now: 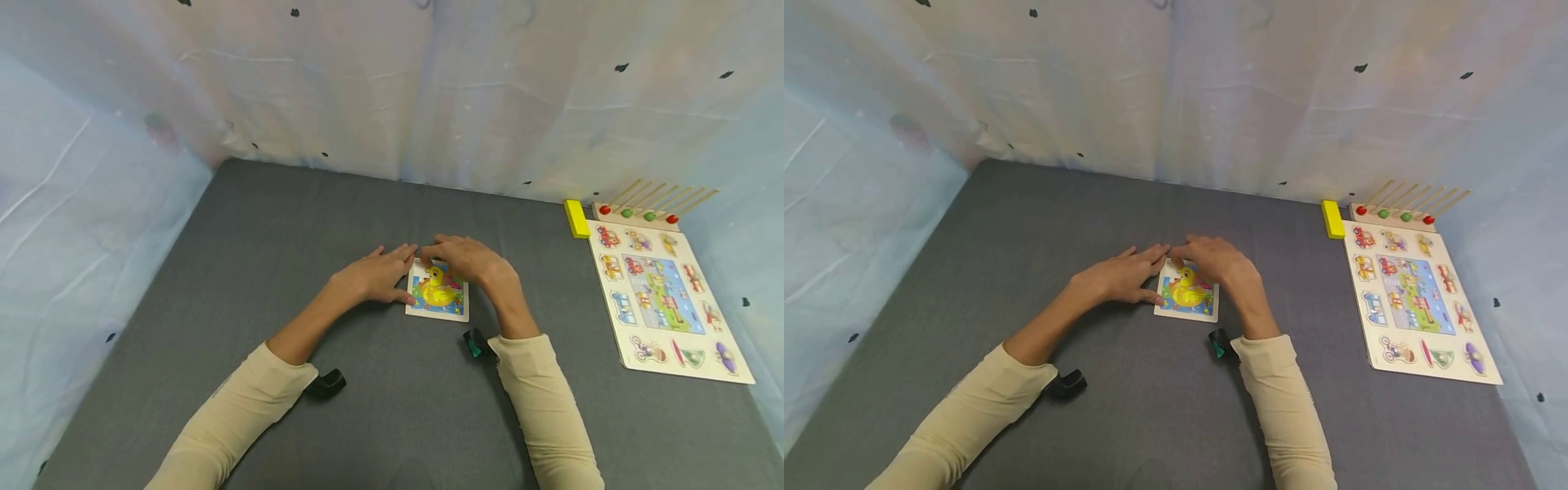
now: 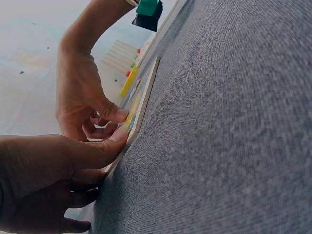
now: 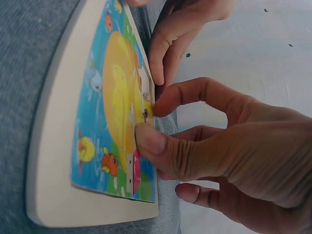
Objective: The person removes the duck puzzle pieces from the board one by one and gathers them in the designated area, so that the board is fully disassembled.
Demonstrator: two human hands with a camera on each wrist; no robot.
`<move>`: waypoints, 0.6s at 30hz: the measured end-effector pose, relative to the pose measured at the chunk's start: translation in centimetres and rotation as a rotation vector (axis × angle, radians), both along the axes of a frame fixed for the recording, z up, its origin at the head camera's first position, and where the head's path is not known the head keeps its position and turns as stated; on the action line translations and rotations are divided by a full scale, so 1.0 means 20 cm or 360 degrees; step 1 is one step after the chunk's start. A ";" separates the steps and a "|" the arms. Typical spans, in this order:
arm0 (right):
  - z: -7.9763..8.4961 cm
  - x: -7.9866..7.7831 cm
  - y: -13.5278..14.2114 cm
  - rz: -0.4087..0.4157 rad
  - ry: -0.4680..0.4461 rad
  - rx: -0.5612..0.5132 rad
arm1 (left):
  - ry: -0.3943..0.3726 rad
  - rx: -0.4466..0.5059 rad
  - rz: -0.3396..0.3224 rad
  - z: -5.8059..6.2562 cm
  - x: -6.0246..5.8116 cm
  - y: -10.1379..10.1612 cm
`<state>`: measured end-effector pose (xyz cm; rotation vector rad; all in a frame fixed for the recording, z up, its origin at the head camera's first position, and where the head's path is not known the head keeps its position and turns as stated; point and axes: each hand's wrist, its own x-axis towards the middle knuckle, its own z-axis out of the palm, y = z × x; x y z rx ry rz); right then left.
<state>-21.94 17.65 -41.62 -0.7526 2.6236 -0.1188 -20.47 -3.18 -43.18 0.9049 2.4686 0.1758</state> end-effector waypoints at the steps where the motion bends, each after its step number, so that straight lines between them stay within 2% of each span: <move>1: 0.00 0.00 0.00 0.0007 0.0007 0.0002 | 0.0006 0.0002 0.0001 0.00 0.00 0.00; 12: 0.01 -0.01 0.00 0.0070 0.0080 -0.0069 | 0.0019 0.0030 0.0005 -0.01 -0.01 0.00; 15: 0.01 -0.01 0.01 0.0119 0.0123 -0.0117 | 0.0020 0.0043 0.0007 -0.01 0.00 0.00; 18: 0.01 -0.01 0.02 0.0122 0.0084 -0.0224 | 0.0019 0.0054 0.0014 -0.01 0.00 0.00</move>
